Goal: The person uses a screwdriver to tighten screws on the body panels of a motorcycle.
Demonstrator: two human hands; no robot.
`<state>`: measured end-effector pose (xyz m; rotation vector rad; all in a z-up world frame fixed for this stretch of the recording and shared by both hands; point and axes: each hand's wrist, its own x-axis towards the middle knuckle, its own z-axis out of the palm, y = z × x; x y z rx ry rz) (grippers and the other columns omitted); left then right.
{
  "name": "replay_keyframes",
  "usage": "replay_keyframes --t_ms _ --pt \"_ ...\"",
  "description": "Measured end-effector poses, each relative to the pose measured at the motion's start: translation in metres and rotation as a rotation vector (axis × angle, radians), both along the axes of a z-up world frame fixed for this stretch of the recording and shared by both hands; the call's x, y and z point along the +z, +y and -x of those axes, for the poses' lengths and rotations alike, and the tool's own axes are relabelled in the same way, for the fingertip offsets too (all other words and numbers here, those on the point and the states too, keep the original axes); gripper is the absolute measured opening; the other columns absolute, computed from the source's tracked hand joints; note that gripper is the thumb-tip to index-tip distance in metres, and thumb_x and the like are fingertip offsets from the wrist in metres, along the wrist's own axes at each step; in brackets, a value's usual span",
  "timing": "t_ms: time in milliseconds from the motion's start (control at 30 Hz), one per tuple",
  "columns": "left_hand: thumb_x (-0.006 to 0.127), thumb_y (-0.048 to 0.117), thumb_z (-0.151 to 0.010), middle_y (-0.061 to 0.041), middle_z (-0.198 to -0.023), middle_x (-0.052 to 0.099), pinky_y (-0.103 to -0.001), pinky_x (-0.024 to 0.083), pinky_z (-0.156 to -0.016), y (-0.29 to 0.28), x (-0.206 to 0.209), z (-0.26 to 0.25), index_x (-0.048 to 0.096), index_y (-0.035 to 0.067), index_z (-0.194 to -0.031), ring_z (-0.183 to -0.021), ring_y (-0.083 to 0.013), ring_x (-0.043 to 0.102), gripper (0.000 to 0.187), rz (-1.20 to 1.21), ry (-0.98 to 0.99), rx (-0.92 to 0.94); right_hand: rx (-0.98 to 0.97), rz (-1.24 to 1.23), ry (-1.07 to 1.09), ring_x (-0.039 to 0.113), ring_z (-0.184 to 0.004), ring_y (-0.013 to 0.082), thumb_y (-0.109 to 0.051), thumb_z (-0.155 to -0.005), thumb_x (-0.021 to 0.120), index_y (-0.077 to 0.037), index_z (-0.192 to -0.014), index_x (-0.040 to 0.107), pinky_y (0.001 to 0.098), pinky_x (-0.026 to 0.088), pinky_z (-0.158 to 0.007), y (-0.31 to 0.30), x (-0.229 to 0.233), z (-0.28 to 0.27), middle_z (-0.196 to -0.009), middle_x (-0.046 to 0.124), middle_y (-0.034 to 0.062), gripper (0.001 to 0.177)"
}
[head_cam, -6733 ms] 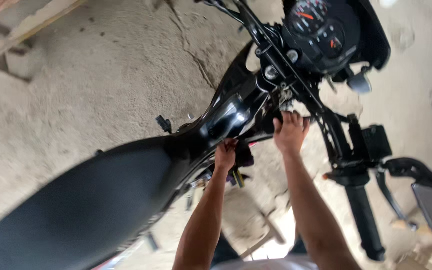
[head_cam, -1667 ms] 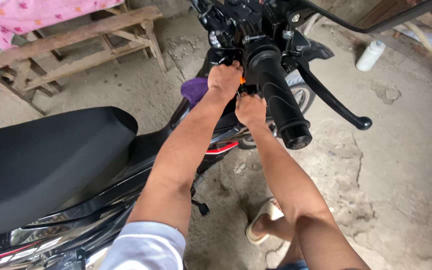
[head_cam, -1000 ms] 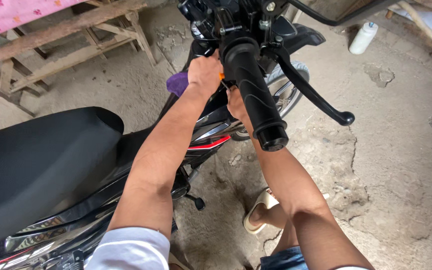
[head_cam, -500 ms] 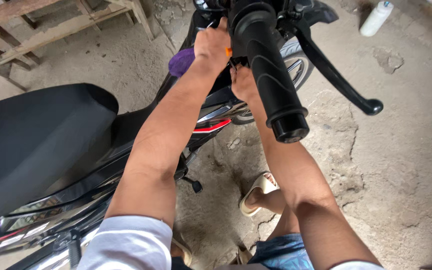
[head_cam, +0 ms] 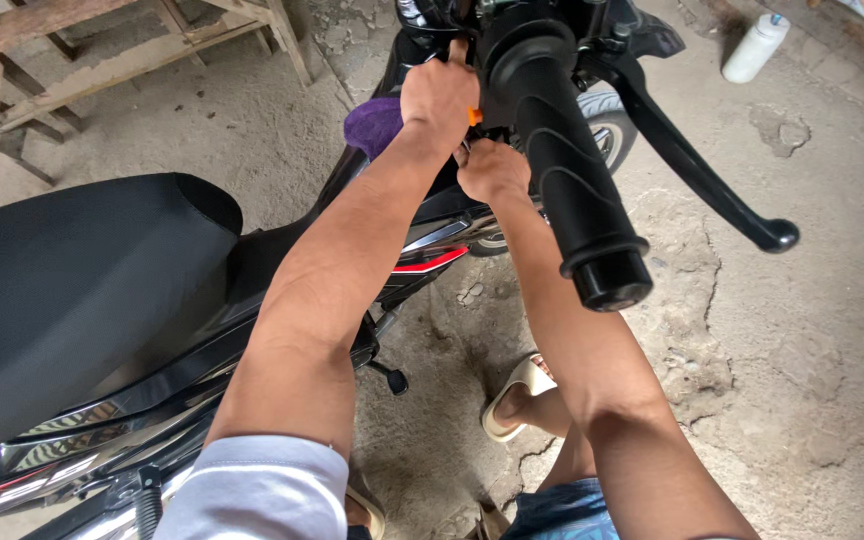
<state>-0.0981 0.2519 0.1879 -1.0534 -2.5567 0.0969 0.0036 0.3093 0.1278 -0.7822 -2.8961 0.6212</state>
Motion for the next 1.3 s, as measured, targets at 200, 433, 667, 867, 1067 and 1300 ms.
replay_keyframes --t_ms 200,433,667,867,1067,1300 --pt "0.073 0.012 -0.084 -0.01 -0.143 0.054 -0.041 0.062 -0.075 -0.009 0.02 -0.02 0.077 0.004 -0.106 -0.1 -0.0315 0.073 0.024 0.009 0.049 -0.031 -0.003 -0.048 -0.021 0.065 -0.116 0.0369 -0.055 -0.103 0.044 -0.009 -0.114 0.072 0.0518 0.05 -0.098 -0.005 0.007 -0.008 -0.118 0.071 0.0191 0.055" --pt "0.071 0.009 -0.086 -0.011 -0.143 0.056 -0.041 0.062 -0.073 -0.016 0.016 -0.01 0.079 0.007 -0.102 -0.096 -0.0328 0.074 0.018 0.027 0.083 -0.055 0.019 -0.009 -0.039 0.065 -0.114 0.0393 -0.054 -0.104 0.041 -0.008 -0.116 0.072 0.0522 0.05 -0.098 -0.006 0.003 -0.01 -0.118 0.071 0.0201 0.057" --pt "0.058 0.012 -0.096 -0.017 -0.105 0.075 -0.041 0.06 -0.079 -0.003 0.016 0.0 0.057 0.01 -0.138 -0.095 -0.0335 0.074 0.042 -0.15 -0.136 0.081 -0.03 0.104 0.049 0.064 -0.114 0.0427 -0.05 -0.103 0.048 -0.006 -0.118 0.07 0.0503 0.05 -0.098 -0.005 0.002 -0.009 -0.118 0.068 0.0262 0.052" --pt "0.061 0.018 -0.094 -0.015 -0.1 0.075 -0.039 0.061 -0.077 0.005 0.001 0.016 0.051 0.01 -0.141 -0.092 -0.0304 0.075 0.048 -0.097 -0.064 0.098 -0.015 0.062 0.109 0.063 -0.116 0.0412 -0.046 -0.102 0.05 -0.006 -0.113 0.073 0.0495 0.048 -0.101 0.004 -0.02 0.011 -0.12 0.068 0.0249 0.048" --pt "0.065 0.021 -0.089 -0.013 -0.098 0.075 -0.036 0.061 -0.074 0.007 -0.011 0.033 0.041 0.013 -0.15 -0.088 -0.0276 0.075 0.066 -0.044 -0.073 0.119 -0.028 0.015 0.0 0.062 -0.121 0.0417 -0.048 -0.108 0.045 0.001 -0.12 0.069 0.0474 0.046 -0.106 0.012 -0.048 0.035 -0.126 0.065 0.0299 0.056" --pt "0.062 0.033 -0.101 -0.014 -0.102 0.076 -0.037 0.06 -0.076 0.001 -0.014 0.026 0.056 0.003 -0.133 -0.093 -0.0285 0.075 0.044 -0.084 -0.049 0.015 -0.029 -0.193 0.216 0.057 -0.12 0.0475 -0.052 -0.098 0.045 0.002 -0.123 0.064 0.0595 0.042 -0.098 0.017 -0.066 0.04 -0.13 0.06 0.0284 0.062"
